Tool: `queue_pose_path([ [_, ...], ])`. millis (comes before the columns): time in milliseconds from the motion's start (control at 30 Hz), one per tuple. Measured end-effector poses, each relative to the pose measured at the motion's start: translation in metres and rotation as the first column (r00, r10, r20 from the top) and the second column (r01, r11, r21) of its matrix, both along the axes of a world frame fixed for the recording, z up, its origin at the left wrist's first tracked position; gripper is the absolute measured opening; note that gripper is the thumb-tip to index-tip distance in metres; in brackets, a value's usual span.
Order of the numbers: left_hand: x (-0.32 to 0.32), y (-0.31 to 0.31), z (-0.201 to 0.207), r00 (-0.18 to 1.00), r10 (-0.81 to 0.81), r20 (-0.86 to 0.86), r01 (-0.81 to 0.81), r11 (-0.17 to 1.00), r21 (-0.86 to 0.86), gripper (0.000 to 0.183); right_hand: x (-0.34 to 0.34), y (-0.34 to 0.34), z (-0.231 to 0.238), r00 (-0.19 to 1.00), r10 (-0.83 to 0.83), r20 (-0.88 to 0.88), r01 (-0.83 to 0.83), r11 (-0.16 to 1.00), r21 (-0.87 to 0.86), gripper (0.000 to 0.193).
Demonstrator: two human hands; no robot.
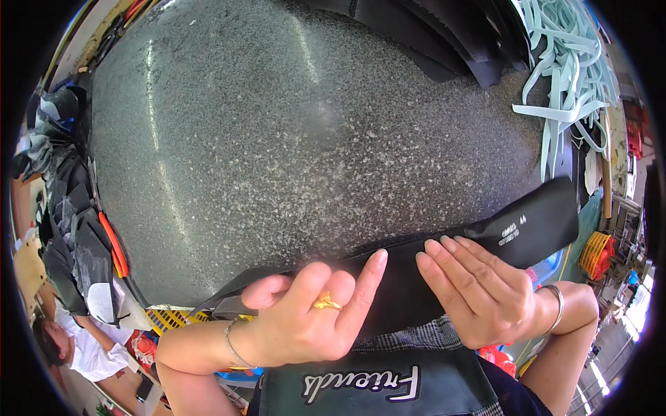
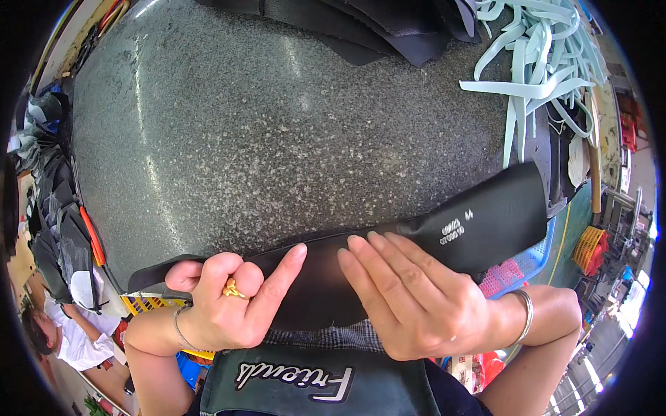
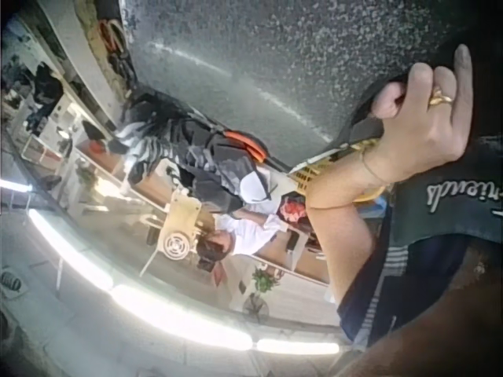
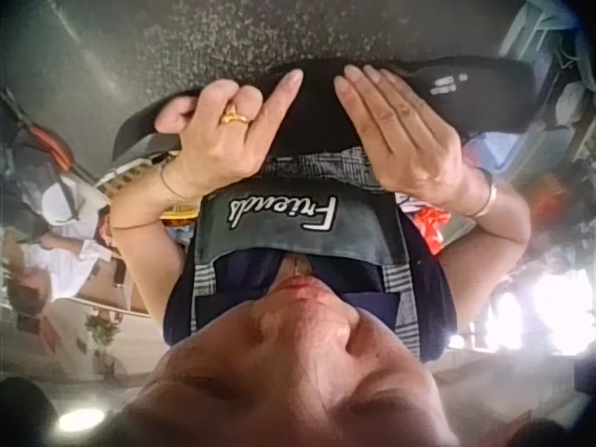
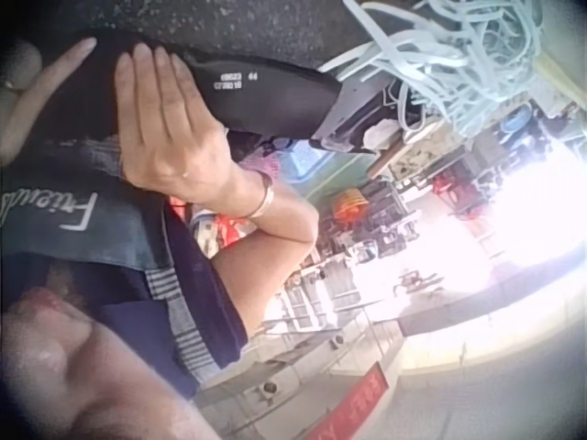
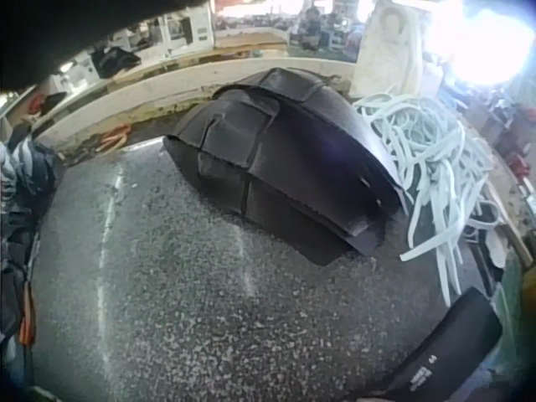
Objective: The person folds edges on leather shoe upper pieces, arranges them in a stack, fastens cord across each piece, and hammers the folded edges with a hammer.
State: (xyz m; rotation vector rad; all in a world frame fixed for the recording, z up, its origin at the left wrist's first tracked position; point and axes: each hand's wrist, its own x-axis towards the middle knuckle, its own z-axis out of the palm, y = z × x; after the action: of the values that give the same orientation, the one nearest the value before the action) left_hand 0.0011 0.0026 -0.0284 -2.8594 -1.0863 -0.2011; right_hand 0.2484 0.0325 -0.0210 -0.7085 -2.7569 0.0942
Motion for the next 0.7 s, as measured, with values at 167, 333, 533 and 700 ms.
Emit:
queue_pose_path([
  [167,0.004,-0.012,0.000,0.994,-0.047,-0.101,0.054,0.996,0.072,0.054,0.003,-0.011,0.006,0.991,0.025,0.130,-0.001,0.983,-0.185,0.033],
  [333,0.007,-0.008,0.006,0.979,0.017,0.205,-0.047,0.989,0.144,0.033,0.011,-0.011,0.000,0.975,0.060,-0.215,-0.099,0.979,-0.179,0.035],
  [533,-0.046,-0.050,-0.020,0.978,0.164,0.129,-0.167,0.986,0.011,0.027,-0.007,-0.005,0.021,0.971,0.208,0.117,-0.212,0.977,0.024,0.040],
  [700,-0.071,-0.037,-0.005,0.555,0.693,0.460,-0.469,0.718,-0.514,0.046,-0.009,-0.005,0.022,0.963,0.236,0.131,-0.231,0.972,-0.047,0.040],
])
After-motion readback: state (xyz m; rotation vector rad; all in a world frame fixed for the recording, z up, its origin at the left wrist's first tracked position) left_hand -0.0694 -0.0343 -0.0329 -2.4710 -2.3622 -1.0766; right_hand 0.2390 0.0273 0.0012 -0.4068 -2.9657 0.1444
